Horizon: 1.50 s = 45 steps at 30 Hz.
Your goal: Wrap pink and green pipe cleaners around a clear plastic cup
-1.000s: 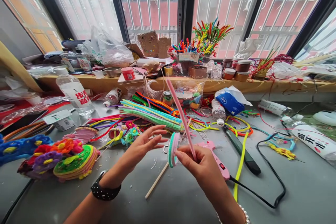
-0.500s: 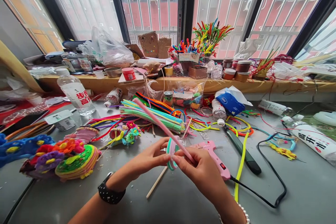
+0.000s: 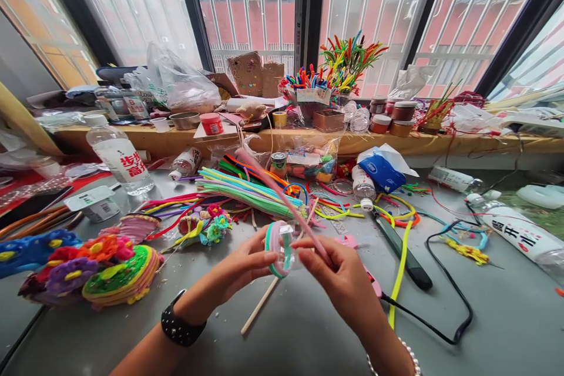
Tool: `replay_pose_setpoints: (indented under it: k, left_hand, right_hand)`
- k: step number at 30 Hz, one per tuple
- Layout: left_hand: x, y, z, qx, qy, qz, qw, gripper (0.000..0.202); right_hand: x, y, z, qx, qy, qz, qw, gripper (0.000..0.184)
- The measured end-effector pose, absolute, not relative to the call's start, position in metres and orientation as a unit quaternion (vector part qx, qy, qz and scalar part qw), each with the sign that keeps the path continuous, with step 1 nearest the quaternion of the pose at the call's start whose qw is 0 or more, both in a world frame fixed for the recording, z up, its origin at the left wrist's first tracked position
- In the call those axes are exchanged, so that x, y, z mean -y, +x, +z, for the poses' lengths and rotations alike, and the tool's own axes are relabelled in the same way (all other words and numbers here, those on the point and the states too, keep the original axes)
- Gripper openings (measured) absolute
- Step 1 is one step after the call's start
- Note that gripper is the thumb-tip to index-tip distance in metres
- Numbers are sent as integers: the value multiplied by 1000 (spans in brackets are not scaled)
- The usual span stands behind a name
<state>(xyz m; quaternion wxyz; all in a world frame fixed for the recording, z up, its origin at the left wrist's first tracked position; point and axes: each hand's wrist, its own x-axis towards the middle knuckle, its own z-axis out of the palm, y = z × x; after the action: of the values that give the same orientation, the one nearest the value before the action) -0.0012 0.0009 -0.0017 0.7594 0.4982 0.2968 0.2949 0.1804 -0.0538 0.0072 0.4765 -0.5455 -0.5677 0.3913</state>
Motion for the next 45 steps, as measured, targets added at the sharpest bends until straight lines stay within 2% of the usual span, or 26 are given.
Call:
replay_pose_setpoints:
  k: [4, 8, 12, 16, 20, 25, 29, 37, 41, 45]
  left_hand:
    - [-3, -1, -1, -243, 414, 377, 793, 48]
    - [-5, -1, -3, -223, 342, 414, 813, 43]
    - [-5, -1, -1, -208, 319, 428, 820, 43]
    - [-3, -1, 2, -191, 312, 444, 818, 47]
    - [-3, -1, 2, -203, 301, 466, 807, 47]
    - [-3, -2, 4, -216, 298, 479, 797, 48]
    - [-1, -1, 5, -214, 309, 484, 790, 50]
    - [0, 2, 5, -213, 321, 496, 779, 49]
    - [1, 1, 6, -218, 309, 505, 776, 47]
    - [1, 1, 3, -223, 298, 518, 770, 50]
  right_hand:
    - [50, 193, 2, 496, -534, 375, 572, 55]
    - [49, 200, -1, 481, -544, 356, 588, 45]
    - [51, 192, 5, 498, -554, 263, 613, 32]
    - [55, 185, 9, 504, -604, 137, 602, 32]
    - [59, 192, 6, 548, -613, 69, 565, 36]
    - [59, 195, 2, 592, -588, 4, 551, 19]
    - [61, 190, 5, 599, -578, -33, 553, 20]
    - [69, 184, 11, 563, -575, 7, 594, 18]
    - [69, 185, 7, 546, -616, 17, 567, 28]
    - [65, 188, 7, 616, -570, 32, 543, 24]
